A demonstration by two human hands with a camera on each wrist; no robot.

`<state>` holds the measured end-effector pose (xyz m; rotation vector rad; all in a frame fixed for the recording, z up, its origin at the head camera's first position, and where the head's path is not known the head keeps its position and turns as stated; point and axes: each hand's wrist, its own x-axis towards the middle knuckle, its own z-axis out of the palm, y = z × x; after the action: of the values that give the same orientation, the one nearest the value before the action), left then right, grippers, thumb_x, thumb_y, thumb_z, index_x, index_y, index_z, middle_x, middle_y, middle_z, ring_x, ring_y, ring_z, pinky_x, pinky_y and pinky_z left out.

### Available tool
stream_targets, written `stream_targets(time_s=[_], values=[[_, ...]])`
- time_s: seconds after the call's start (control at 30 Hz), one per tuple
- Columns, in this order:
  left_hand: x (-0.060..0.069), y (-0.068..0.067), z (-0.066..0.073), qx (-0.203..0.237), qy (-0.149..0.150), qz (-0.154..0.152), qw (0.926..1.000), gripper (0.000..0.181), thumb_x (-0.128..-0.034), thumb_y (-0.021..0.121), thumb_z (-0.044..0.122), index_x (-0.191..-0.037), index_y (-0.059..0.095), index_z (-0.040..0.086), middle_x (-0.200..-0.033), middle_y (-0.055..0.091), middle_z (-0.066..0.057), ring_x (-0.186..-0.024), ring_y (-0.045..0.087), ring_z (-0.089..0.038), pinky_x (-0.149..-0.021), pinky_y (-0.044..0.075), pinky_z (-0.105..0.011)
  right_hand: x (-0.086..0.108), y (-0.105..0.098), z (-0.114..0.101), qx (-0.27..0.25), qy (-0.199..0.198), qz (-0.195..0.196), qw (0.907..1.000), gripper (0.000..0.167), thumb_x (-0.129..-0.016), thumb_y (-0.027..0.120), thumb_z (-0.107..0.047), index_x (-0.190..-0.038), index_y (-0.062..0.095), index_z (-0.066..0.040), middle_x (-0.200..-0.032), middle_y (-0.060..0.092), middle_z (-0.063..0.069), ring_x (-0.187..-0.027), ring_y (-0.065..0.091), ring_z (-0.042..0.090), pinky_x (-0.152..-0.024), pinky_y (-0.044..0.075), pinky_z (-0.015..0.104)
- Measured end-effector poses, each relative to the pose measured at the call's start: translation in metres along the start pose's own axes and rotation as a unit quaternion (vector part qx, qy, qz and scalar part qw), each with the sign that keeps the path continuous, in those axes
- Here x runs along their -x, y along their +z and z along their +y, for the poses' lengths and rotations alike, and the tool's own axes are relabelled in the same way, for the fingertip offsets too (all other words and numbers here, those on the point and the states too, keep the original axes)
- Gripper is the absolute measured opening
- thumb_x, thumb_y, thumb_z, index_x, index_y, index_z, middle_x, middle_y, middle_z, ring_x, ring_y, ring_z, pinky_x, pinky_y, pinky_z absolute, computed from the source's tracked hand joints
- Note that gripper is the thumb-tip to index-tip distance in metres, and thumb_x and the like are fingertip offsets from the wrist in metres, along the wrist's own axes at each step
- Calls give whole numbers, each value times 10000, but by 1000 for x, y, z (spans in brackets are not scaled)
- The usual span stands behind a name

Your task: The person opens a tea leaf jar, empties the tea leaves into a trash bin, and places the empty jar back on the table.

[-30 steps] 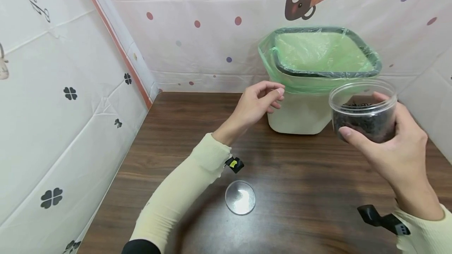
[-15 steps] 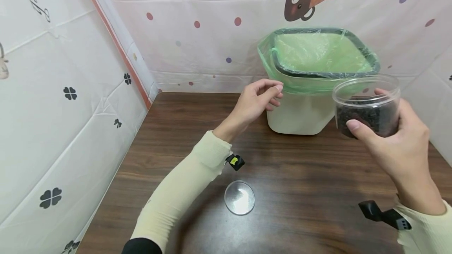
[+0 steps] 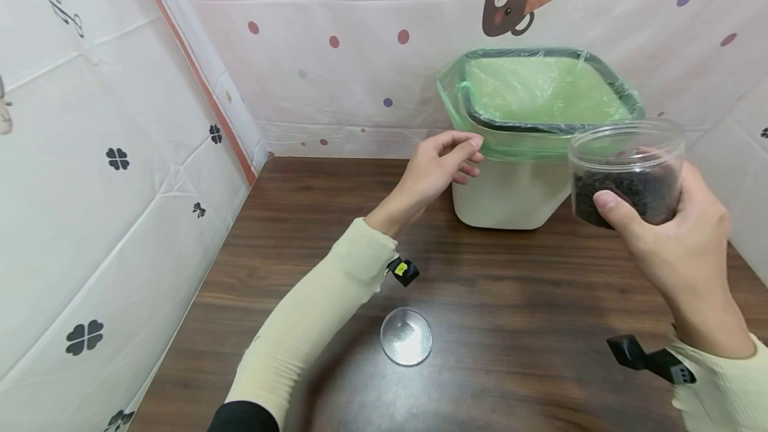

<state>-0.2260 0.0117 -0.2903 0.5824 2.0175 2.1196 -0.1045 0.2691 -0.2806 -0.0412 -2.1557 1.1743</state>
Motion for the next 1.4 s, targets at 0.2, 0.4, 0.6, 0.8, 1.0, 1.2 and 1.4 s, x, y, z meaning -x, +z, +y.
stream_targets(time_s=[0.2, 0.4, 0.6, 0.8, 1.0, 1.2, 1.4], values=[[-4, 1, 0, 294, -155, 118, 9994, 276, -1022, 622, 264, -1206, 690, 70, -1020, 706, -123, -886, 708, -251, -844, 576, -415, -3, 1, -1, 83, 65, 39, 9999, 586, -751, 842, -127, -1300, 680, -249, -1106, 642, -133, -982, 560, 35, -794, 360, 145], [-7, 3, 0, 665, -303, 179, 9972, 273, -1010, 645, 259, -1172, 695, 45, -1005, 709, -146, -866, 713, -230, -920, 541, -493, -5, 1, -2, 148, 48, 54, 9999, 581, -745, 850, -141, -1290, 685, -256, -1106, 628, -146, -992, 549, 29, -805, 351, 148], [-11, 5, 1, 739, -260, 202, 9967, 264, -1003, 656, 248, -1156, 703, 38, -957, 707, -107, -907, 704, -299, -900, 553, -473, -6, 1, -4, 281, 194, 13, 9994, 619, -739, 872, -158, -1312, 666, -269, -1111, 601, -163, -995, 530, 21, -812, 343, 155], [-13, 6, 2, 782, -184, 163, 9966, 261, -983, 686, 260, -1135, 709, 48, -960, 703, -110, -915, 695, -316, -912, 547, -480, -9, -1, -7, 518, 365, -78, 9980, 669, -736, 883, -192, -1344, 626, -300, -1171, 583, -161, -1010, 514, 15, -832, 326, 162], [-15, 6, 3, 769, -207, 289, 9964, 263, -975, 698, 279, -1083, 727, 41, -929, 708, -109, -919, 698, -336, -887, 563, -456, -14, -3, -6, 761, 459, -101, 9960, 694, -725, 885, -226, -1352, 600, -308, -1189, 563, -161, -1044, 499, 24, -860, 307, 165], [-19, 7, 5, 690, -270, 515, 9959, 296, -959, 715, 322, -987, 748, 29, -863, 707, -119, -888, 702, -356, -848, 581, -438, -18, -4, -4, 926, 588, -91, 9939, 733, -718, 868, -245, -1372, 546, -319, -1175, 556, -144, -1031, 482, 28, -868, 302, 172], [-24, 9, 9, 559, -401, 745, 9948, 340, -938, 733, 371, -913, 752, 32, -813, 710, -112, -782, 716, -279, -792, 599, -397, -21, -7, -1, 1072, 733, -102, 9915, 777, -739, 830, -259, -1417, 459, -343, -1192, 565, -81, -929, 442, -23, -815, 292, 171]])
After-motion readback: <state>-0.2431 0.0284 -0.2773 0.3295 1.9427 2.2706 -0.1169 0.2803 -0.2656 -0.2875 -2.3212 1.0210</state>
